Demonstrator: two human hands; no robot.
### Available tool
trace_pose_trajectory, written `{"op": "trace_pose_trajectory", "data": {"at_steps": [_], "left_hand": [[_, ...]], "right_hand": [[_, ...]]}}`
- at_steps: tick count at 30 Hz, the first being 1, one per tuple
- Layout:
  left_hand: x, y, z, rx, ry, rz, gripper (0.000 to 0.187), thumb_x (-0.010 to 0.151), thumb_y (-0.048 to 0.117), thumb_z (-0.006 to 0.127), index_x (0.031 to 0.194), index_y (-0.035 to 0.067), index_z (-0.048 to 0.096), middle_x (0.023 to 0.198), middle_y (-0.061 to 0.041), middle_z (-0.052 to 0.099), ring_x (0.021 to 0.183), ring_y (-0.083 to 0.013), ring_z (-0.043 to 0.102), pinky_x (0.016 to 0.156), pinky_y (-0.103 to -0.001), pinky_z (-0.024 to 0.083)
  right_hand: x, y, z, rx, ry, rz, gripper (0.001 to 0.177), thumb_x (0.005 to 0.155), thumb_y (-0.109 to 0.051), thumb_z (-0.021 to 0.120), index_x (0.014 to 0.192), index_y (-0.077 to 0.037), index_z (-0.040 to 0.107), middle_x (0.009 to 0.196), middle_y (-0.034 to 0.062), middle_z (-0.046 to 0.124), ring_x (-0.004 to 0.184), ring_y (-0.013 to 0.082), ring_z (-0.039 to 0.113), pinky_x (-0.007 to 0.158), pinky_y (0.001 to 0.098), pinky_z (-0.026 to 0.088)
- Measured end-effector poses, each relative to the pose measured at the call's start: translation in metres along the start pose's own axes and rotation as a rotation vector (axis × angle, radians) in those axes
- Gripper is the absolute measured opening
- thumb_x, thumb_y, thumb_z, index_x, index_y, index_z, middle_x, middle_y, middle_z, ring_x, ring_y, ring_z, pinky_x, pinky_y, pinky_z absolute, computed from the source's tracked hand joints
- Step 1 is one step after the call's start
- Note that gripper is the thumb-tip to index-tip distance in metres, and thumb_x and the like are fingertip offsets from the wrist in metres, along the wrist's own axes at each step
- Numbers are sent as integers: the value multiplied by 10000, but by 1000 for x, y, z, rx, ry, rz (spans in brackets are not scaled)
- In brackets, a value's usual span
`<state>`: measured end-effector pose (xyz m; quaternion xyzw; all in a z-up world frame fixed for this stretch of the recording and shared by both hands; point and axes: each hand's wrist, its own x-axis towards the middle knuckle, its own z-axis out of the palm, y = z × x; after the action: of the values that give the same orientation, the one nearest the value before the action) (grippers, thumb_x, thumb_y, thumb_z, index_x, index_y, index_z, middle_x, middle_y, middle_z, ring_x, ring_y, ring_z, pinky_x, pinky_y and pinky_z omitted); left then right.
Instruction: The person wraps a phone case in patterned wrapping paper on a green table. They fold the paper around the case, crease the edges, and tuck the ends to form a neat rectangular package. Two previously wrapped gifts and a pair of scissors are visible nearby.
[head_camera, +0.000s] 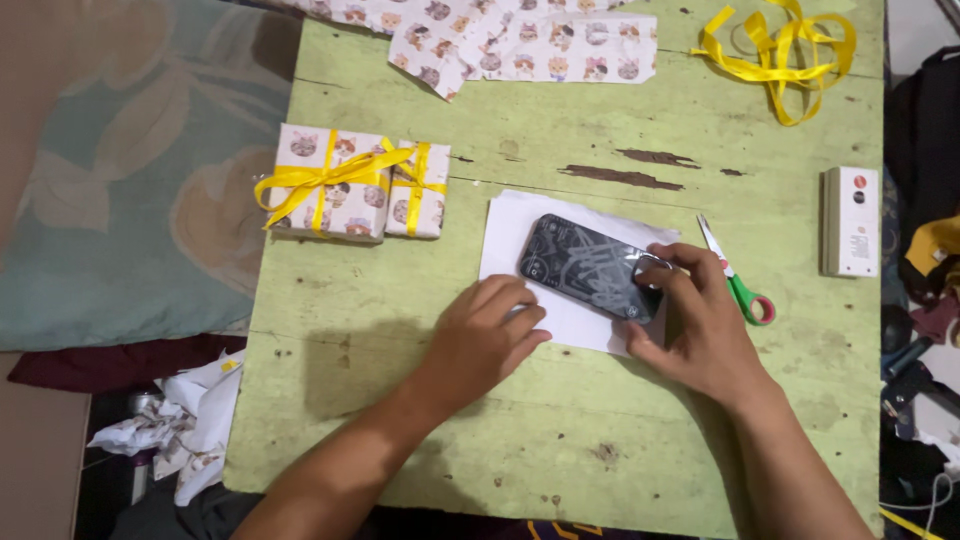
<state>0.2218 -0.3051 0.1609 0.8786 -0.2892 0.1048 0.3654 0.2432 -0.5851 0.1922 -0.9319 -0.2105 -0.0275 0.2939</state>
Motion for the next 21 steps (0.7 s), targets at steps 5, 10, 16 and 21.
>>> {"op": "trace_pose_trajectory", "data": {"at_steps": [5,10,16,21], "left_hand": [[4,-3,-1,-4,44,-69,264,829,258,850,944,61,719,1022,-75,639,1005,-283,605,893,-420,513],[17,-14,-3,172,248,-135,298,907,168,773,1138,18,657,1148,-139,622,1083,-315,586,932,-439,497],[55,-47,-26,643,161,-58,488,890,63,634,1377,37,622,1235,-106,682,1149,-319,584,939,-461,432],[82,-70,-26,794,44,-90,470,888,61,629,1357,47,664,957,-94,720,1084,-294,598,1063,-566,346]], "right_hand": [[-3,-5,4,38,-67,41,506,727,-206,793,1201,-93,657,1391,204,466,1274,373,556,1032,449,504],[-1,-9,-3,-23,-113,29,506,718,-211,801,1198,-114,671,1395,207,467,1253,387,562,1010,452,513],[-2,-11,-9,-28,-146,66,514,702,-229,810,1191,-147,676,1411,192,483,1255,379,568,959,446,538],[-3,-9,-7,-43,-116,47,524,697,-237,815,1193,-143,672,1393,203,489,1245,389,569,955,451,534]]}}
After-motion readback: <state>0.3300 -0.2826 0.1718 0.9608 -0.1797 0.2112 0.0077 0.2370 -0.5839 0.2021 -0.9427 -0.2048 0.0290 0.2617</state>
